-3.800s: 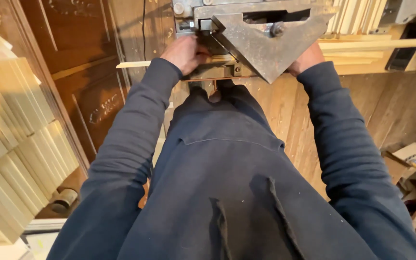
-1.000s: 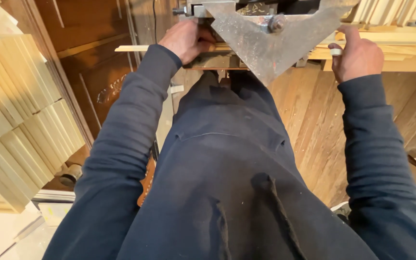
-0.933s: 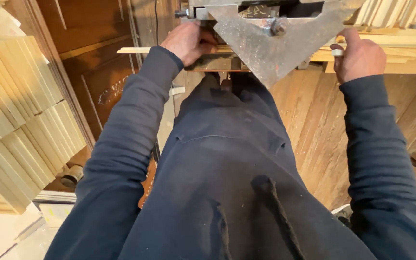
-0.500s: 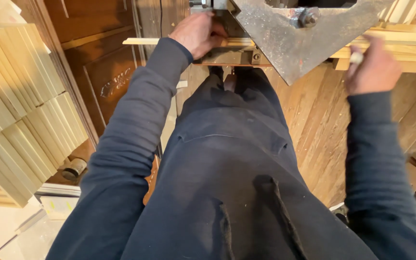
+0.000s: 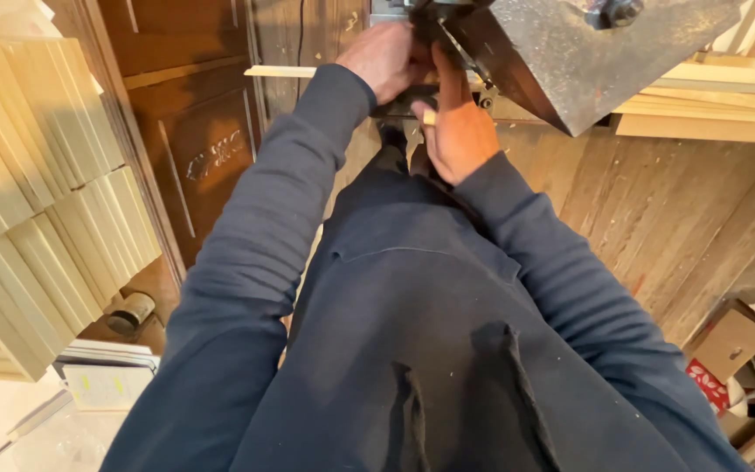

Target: Cutting wooden frame moldings using a manual miter trimmer.

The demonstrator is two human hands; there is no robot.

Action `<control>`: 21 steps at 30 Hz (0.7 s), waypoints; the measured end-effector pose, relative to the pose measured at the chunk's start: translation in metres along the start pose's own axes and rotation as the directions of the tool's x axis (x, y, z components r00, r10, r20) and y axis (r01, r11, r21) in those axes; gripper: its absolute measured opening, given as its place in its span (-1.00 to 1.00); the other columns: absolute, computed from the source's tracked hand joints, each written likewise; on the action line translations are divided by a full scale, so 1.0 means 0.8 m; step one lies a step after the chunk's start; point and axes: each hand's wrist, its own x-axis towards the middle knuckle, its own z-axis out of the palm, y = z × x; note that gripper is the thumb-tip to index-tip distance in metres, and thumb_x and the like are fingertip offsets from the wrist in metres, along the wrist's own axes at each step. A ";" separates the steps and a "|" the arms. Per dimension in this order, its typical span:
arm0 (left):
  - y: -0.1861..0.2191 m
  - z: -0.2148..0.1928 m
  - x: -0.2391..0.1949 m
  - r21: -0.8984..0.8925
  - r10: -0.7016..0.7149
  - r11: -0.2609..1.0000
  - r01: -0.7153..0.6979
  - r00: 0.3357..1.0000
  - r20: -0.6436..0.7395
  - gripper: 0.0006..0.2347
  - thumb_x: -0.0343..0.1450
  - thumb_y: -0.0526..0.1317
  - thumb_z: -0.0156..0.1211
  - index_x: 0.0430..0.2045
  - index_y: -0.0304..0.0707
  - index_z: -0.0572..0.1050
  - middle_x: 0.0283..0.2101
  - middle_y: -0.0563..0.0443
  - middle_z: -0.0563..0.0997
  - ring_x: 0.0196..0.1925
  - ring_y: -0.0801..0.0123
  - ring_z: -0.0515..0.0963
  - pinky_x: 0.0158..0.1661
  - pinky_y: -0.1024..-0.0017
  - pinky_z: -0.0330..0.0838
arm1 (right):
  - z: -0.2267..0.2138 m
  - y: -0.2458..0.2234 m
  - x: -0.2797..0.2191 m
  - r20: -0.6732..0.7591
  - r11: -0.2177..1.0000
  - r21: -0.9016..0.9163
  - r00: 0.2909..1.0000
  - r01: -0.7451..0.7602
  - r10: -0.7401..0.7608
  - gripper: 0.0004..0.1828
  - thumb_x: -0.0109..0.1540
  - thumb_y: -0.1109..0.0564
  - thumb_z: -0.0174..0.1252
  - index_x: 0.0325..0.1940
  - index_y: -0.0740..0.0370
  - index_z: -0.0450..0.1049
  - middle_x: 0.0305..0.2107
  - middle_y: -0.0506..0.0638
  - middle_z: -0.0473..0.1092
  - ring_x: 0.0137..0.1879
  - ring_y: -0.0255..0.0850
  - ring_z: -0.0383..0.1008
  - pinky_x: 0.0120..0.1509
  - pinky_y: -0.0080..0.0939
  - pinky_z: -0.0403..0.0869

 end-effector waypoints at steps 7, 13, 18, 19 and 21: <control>-0.003 -0.002 0.004 0.169 -0.099 0.980 0.101 0.995 -0.018 -0.80 0.32 -0.16 0.32 -0.37 -0.34 0.66 -0.34 -0.42 0.60 -0.25 -0.25 0.59 -0.20 0.00 0.49 | 0.039 0.015 0.008 -0.081 0.985 -0.168 0.996 -0.051 0.038 -0.24 0.33 0.14 0.18 0.52 0.34 -0.02 0.28 0.43 0.22 0.11 0.39 0.46 0.01 0.14 0.51; 0.020 -0.012 -0.008 0.047 -0.074 0.996 0.074 0.997 -0.008 -0.83 0.32 -0.21 0.27 -0.32 -0.20 0.71 -0.35 -0.34 0.64 -0.25 -0.21 0.61 -0.16 -0.02 0.48 | 0.033 0.005 0.004 -0.076 0.982 -0.134 0.989 -0.133 0.124 -0.36 0.32 0.11 0.14 0.44 0.27 0.10 0.27 0.39 0.20 0.10 0.41 0.43 0.05 0.21 0.47; 0.015 -0.026 -0.030 0.076 -0.120 0.990 0.122 0.992 -0.022 -0.80 0.34 -0.10 0.34 -0.38 -0.23 0.70 -0.35 -0.28 0.65 -0.20 -0.15 0.62 -0.15 0.02 0.47 | 0.024 -0.017 0.011 0.043 0.938 -0.221 0.958 -0.268 0.284 -0.51 0.34 0.06 0.16 0.33 0.16 0.23 0.22 0.29 0.25 0.02 0.34 0.44 0.02 0.26 0.43; 0.017 -0.038 -0.047 0.074 -0.134 0.988 0.135 0.991 -0.026 -0.80 0.34 -0.10 0.34 -0.38 -0.23 0.70 -0.35 -0.28 0.65 -0.20 -0.15 0.62 -0.15 0.02 0.47 | 0.026 -0.012 0.008 0.055 0.941 -0.217 0.959 -0.260 0.278 -0.51 0.34 0.06 0.16 0.33 0.16 0.23 0.22 0.29 0.25 0.02 0.34 0.44 0.02 0.26 0.43; 0.017 -0.067 -0.082 0.074 -0.101 0.991 0.110 0.988 -0.120 -0.77 0.34 -0.06 0.38 -0.41 -0.25 0.69 -0.30 -0.20 0.67 -0.15 -0.09 0.61 -0.14 0.02 0.44 | 0.035 -0.003 0.009 -0.030 0.960 -0.226 0.986 -0.167 0.165 -0.49 0.32 0.07 0.20 0.32 0.18 0.26 0.17 0.28 0.28 0.12 0.31 0.42 0.08 0.23 0.45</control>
